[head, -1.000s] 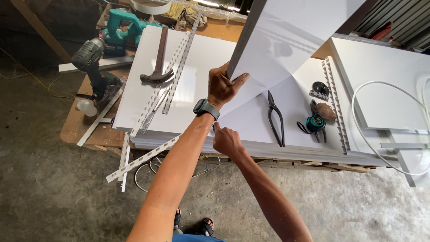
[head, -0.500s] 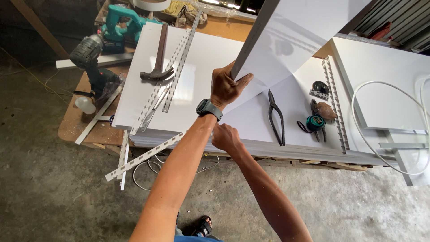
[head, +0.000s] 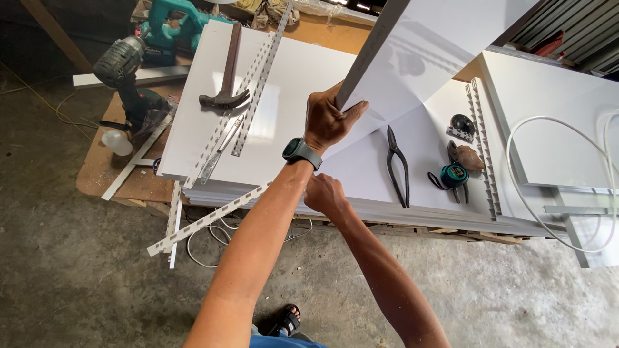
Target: Apply adhesive to the edge of a laminate board and attach a plastic edge strip, then trim the excess.
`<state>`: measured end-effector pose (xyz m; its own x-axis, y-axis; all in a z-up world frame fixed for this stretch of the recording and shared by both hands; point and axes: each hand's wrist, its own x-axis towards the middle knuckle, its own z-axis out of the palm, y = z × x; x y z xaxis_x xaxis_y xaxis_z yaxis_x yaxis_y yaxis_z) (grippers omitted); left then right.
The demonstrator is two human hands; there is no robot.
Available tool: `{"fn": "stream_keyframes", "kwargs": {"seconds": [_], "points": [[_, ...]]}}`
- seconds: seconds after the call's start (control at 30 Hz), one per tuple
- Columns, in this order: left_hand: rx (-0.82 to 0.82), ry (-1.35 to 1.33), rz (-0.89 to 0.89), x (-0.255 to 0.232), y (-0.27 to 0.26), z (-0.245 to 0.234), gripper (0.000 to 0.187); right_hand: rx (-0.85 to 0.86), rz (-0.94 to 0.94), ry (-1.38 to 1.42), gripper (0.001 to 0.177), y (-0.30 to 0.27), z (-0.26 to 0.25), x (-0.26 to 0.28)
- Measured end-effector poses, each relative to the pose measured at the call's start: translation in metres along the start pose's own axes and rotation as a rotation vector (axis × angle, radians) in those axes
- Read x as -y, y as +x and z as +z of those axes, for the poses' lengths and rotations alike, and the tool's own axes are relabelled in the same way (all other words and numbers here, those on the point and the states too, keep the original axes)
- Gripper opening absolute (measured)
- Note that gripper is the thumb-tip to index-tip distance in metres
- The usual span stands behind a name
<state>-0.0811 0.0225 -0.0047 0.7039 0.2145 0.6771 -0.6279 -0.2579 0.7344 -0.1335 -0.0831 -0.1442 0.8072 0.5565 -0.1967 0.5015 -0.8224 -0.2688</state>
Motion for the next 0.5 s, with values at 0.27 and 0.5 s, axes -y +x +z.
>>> {"fn": "stream_keyframes", "kwargs": {"seconds": [0.27,0.5], "points": [[-0.044,-0.03,0.083,0.002,0.001,0.004,0.032,-0.002,-0.011,-0.033,0.018,0.001,0.009,0.003],[-0.032,0.03,0.078,0.002,0.002,0.001,0.025,-0.01,-0.066,-0.01,0.009,0.004,0.004,-0.007]]}}
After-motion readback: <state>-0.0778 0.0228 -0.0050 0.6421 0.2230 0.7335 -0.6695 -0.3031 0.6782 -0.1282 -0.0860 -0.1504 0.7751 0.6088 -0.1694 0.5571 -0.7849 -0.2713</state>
